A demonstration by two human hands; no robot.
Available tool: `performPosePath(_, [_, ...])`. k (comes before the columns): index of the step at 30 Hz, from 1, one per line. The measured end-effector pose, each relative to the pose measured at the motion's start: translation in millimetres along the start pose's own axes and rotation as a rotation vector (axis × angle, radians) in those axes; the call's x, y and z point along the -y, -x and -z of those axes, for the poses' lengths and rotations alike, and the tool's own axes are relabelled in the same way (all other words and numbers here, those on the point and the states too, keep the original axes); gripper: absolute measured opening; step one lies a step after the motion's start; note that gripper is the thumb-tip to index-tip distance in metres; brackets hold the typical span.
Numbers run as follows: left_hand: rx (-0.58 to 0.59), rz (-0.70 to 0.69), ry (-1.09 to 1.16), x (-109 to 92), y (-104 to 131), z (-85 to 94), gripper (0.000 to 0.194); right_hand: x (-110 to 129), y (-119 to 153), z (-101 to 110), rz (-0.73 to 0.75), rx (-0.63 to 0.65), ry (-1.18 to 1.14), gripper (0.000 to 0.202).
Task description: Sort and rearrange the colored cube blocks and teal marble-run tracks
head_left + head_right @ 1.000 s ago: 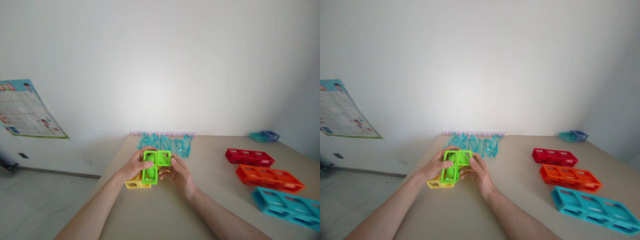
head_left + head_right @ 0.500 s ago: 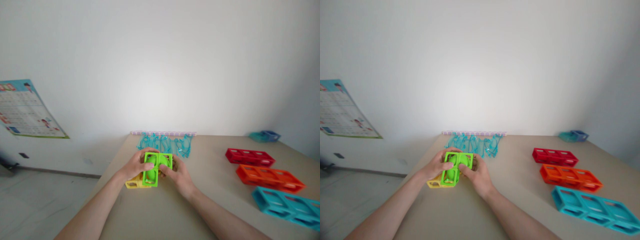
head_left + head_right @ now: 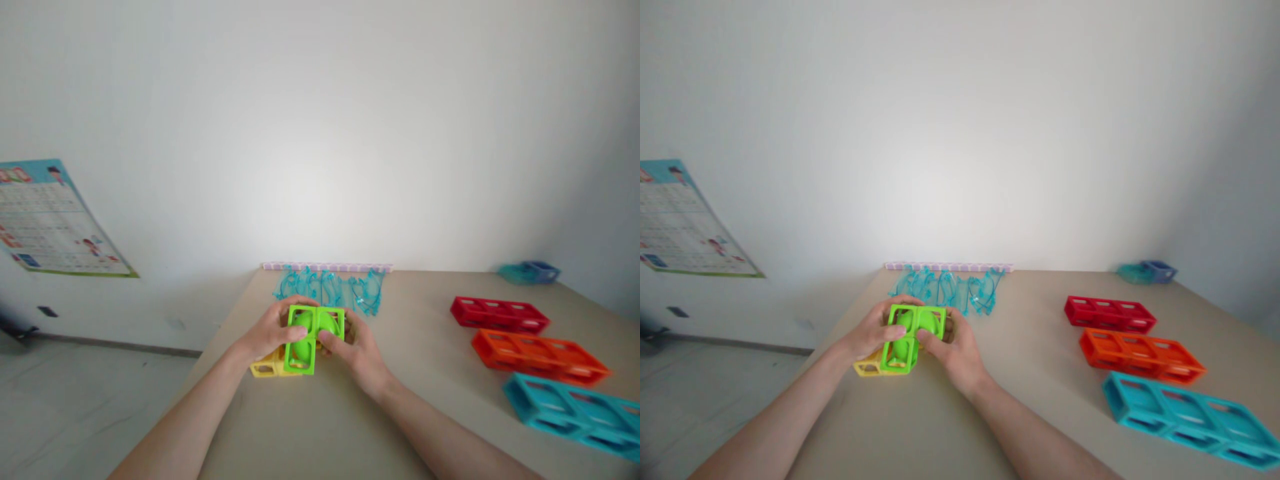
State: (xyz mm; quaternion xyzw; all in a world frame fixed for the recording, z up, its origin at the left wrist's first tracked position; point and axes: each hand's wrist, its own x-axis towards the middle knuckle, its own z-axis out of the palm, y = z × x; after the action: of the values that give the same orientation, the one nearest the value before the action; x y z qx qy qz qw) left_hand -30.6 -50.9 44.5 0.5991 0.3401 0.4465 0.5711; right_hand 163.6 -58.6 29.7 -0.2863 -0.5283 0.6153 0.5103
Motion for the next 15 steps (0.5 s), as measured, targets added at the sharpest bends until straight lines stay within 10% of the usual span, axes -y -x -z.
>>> performPosePath(9, [-0.124, 0.012, 0.196, -2.7, -1.3, -0.8, 0.05, -7.1, -0.5, 8.8, 0.134, 0.048, 0.079, 0.04])
performPosePath(15, [-0.36, 0.052, 0.416, -5.9, -4.6, 7.0, 0.043, -4.2, -5.2, 27.0, 0.462, -0.019, 0.756, 0.017])
